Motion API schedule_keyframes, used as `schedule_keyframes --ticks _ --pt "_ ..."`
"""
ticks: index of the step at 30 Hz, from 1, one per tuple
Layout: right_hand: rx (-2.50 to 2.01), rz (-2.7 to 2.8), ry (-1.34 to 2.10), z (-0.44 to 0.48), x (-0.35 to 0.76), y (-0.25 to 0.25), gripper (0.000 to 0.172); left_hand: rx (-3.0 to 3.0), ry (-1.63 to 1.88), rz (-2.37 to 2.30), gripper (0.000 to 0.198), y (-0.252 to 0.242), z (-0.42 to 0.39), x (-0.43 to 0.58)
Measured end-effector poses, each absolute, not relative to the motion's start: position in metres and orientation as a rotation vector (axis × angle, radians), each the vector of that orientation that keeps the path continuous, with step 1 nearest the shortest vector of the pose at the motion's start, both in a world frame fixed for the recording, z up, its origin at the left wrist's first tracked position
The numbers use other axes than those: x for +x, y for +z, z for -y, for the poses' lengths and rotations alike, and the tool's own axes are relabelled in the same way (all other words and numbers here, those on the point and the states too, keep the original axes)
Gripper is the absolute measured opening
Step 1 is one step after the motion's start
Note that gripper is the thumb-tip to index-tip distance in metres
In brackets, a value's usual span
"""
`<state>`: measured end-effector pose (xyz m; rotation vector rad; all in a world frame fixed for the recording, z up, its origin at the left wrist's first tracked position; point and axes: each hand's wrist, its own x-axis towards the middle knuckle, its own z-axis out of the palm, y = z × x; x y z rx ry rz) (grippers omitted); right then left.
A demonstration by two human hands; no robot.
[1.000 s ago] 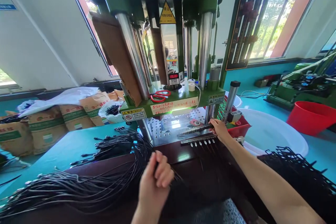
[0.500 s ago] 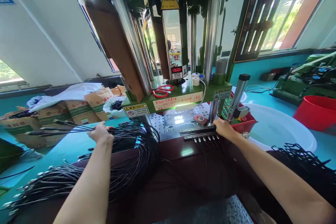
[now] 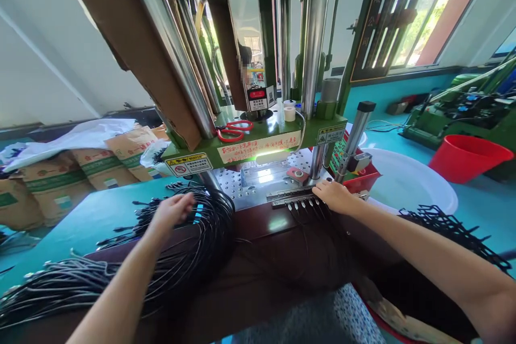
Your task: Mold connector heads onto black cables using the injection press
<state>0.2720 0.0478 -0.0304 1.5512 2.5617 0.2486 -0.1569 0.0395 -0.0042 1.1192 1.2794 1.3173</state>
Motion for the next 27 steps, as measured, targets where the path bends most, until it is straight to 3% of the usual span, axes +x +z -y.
schedule_keyframes --ticks 5,10,16,22,27 --pt "1.535 -2.539 0.243 -0.049 0.268 -0.027 0.021 1.734 0.679 -1.239 0.030 -0.024 0.023 -0.029" --pt "1.587 -2.456 0.075 -0.054 0.273 0.007 0.022 1.963 0.730 -1.252 0.034 -0.043 0.063 0.052" --pt "1.761 -2.476 -0.083 -0.053 0.277 0.051 0.026 1.528 0.593 -0.981 0.042 -0.048 0.054 0.078" --pt "1.833 -2.647 -0.267 -0.089 0.253 0.050 0.030 0.849 0.624 -0.646 0.051 -0.035 0.024 0.087" --pt "1.893 -2.712 -0.423 -0.131 0.223 0.027 0.018 0.694 0.733 -0.847 0.034 -0.024 -0.007 0.083"
